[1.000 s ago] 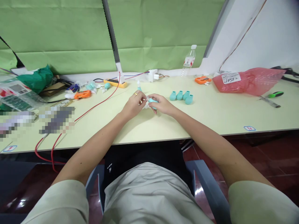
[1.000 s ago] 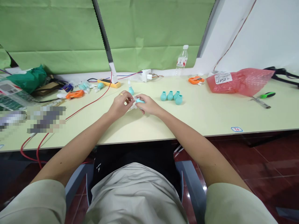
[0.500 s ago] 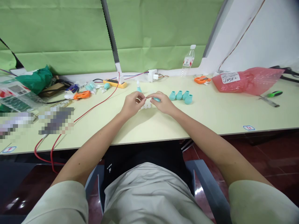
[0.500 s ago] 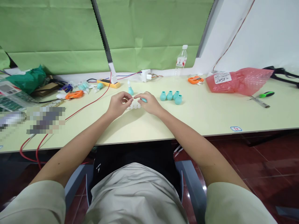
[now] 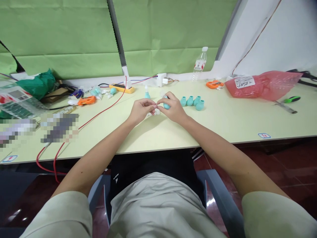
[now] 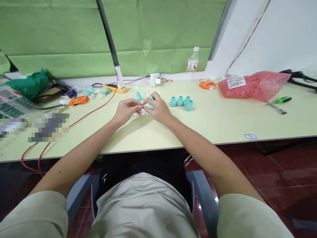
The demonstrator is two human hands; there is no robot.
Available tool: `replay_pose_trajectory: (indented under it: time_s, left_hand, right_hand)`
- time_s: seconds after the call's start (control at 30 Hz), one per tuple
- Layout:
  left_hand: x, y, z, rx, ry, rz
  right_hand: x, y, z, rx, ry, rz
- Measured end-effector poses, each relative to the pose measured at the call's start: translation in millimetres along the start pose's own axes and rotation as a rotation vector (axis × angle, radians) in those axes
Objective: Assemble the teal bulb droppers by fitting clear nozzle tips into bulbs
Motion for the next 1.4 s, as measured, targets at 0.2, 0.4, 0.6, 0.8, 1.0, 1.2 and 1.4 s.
replay_pose_trajectory:
  time_s: [0.2, 0.4, 0.6, 0.8, 1.0, 1.2, 1.4]
  left_hand:
    - [3.3, 0.8, 1.9, -0.041, -0.001, 0.085]
    - [51.3, 18.0, 9.4, -0.326, 0.246, 0.433]
    - [103.4, 13.7, 18.0, -0.327, 0.421, 0.566]
    - [115.4, 2.2, 22.4, -0.261, 0.445, 0.595]
    - [113.3, 0.0, 23.8, -0.262, 0.419, 0.591]
    - [112.6, 0.8, 23.3, -0.283, 0.418, 0.603]
    - [112.5, 0.1, 23.4, -0.282, 0.415, 0.612]
  right_hand:
    - [3.3, 9.1, 4.3, -0.071, 0.002, -0.003]
    - [-2.7, 69.3, -0.7, -0.287, -0.293, -0.318]
    - [-8.1, 97.2, -11.6, -0.399, -0.485, -0.432]
    - [-10.8, 95.3, -12.2, -0.458, -0.481, -0.493]
    - [-10.9, 94.7, -13.4, -0.479, -0.453, -0.500]
    - [-6.1, 94.8, -18.3, -0.530, -0.475, -0.538]
    - [-8.9, 94.7, -18.9, -0.555, -0.472, -0.579]
Point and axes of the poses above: each hand's wrist, its own z-axis towards the middle knuckle, its own x-axis out of the back of the hand, y = z × x, the point moved 7 cm from there along z, towards the middle knuckle, and after that the axes turned 13 degrees about -z, right-handed, at the moved point
